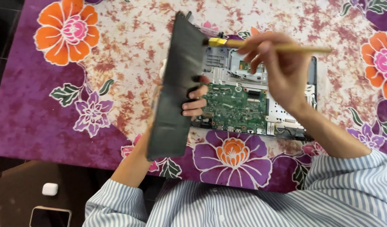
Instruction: The person cleans the internal components of a laptop with a brush, then installs a new battery and secures it with screws using a screwdriver.
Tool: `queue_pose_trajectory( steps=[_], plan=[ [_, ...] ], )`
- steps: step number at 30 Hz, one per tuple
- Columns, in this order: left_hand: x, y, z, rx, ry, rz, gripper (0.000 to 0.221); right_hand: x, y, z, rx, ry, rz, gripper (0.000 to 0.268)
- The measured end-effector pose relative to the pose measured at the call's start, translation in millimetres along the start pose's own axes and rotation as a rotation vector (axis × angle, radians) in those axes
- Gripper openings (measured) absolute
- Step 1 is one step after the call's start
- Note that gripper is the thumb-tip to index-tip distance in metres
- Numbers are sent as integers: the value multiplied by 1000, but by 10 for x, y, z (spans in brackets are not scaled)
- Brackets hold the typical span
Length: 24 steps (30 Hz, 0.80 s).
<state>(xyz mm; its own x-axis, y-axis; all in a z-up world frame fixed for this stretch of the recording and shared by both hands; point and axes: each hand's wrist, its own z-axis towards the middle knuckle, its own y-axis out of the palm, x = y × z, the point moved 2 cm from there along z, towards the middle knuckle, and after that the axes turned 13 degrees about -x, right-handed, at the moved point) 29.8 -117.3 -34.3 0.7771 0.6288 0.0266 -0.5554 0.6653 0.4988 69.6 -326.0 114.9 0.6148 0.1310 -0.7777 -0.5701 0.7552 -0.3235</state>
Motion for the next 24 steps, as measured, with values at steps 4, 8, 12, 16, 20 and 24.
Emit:
queue_pose_trajectory(
  steps=[4,8,12,16,20,24],
  plan=[
    [98,-244,41,-105,-71,-104,79,-95,477,-142,-229,27,113,21],
    [91,-199,107,-241,-217,-227,63,-224,734,-183,-645,-137,177,18],
    [104,-6,236,-181,-252,-208,57,29,452,65,-372,-231,98,16],
    [246,272,415,-139,-294,-228,43,-2,425,138,-155,-177,-130,19],
    [308,434,481,-81,-341,-260,31,107,594,-16,-365,-156,-9,16],
    [296,221,86,-280,-214,-250,26,356,527,48,-246,-294,-418,16]
  ],
)
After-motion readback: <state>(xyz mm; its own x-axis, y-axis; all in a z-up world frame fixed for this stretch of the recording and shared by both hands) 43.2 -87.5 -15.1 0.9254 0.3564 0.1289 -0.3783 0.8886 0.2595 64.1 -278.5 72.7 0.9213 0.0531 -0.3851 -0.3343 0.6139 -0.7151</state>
